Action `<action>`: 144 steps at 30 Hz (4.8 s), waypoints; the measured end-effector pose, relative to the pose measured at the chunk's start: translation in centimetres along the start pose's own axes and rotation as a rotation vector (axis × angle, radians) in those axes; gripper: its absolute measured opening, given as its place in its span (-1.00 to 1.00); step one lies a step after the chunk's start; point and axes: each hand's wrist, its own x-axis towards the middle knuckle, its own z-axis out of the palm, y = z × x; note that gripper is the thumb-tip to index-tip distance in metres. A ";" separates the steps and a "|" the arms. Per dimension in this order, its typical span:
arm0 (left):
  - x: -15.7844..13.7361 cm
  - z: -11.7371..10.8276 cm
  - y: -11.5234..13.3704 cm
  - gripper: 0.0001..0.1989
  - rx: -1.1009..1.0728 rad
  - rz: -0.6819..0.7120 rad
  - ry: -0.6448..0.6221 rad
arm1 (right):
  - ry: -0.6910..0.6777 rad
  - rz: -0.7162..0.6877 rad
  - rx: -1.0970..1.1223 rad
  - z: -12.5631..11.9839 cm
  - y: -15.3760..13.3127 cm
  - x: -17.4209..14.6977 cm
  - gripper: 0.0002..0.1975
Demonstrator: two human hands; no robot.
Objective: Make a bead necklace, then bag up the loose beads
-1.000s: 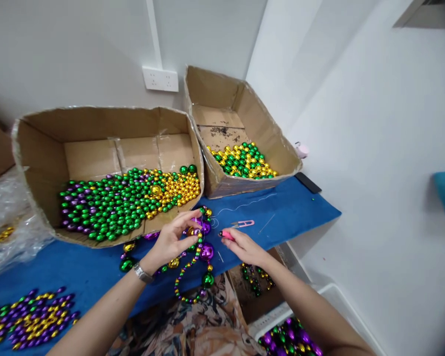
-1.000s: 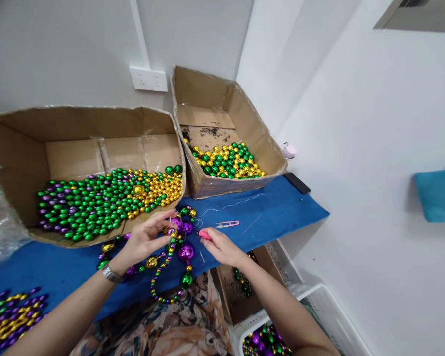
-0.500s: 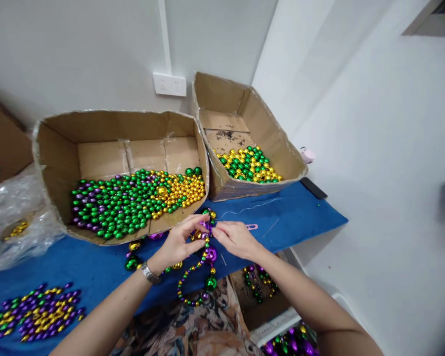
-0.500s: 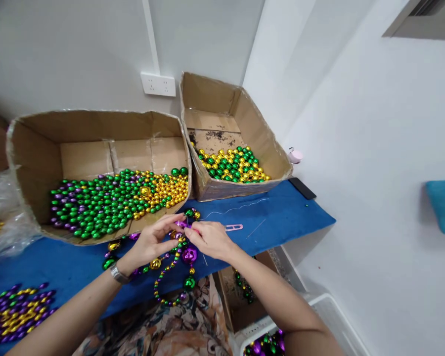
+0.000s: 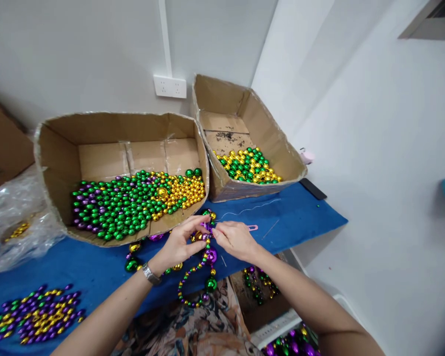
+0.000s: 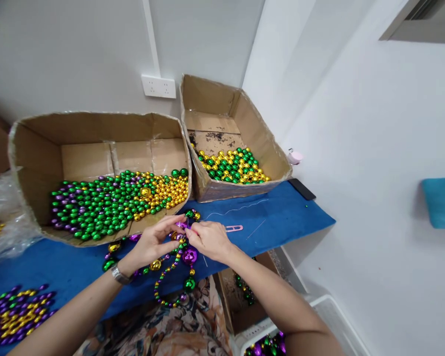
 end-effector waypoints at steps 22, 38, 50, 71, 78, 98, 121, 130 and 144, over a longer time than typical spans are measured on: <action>5.2 -0.8 6.6 -0.42 -0.118 0.147 0.237 | -0.008 0.292 -0.049 7.0 6.2 -6.6 -0.63; 10.1 -6.9 17.1 -0.37 -0.138 0.441 0.669 | 0.358 -0.198 1.287 -13.4 -4.7 1.8 -0.71; 7.1 -9.7 22.4 -0.39 -0.176 0.488 0.661 | 0.392 -0.368 1.041 -28.1 -14.7 8.7 -0.62; -1.5 -13.6 12.4 -0.50 0.122 0.145 0.801 | 0.424 -0.338 0.815 -35.9 -19.3 8.2 -0.70; -6.4 -14.8 1.6 -0.64 0.644 -0.023 0.591 | 0.549 -0.334 0.888 -36.3 -19.4 6.7 -0.65; -9.1 5.9 -3.8 -0.44 -0.804 -0.382 0.194 | 0.771 -0.396 0.891 -41.4 -17.1 3.6 -0.61; -12.6 0.8 -1.4 -0.37 -0.731 -0.489 0.447 | 0.933 -0.041 0.867 -38.1 1.3 0.7 -0.48; -12.7 1.1 -1.1 -0.39 -0.710 -0.493 0.447 | 1.119 0.171 1.055 -36.9 3.2 0.4 -0.59; -12.2 1.5 -0.9 -0.55 -0.727 -0.447 0.430 | 1.187 0.236 0.936 -36.4 5.9 -1.7 -0.62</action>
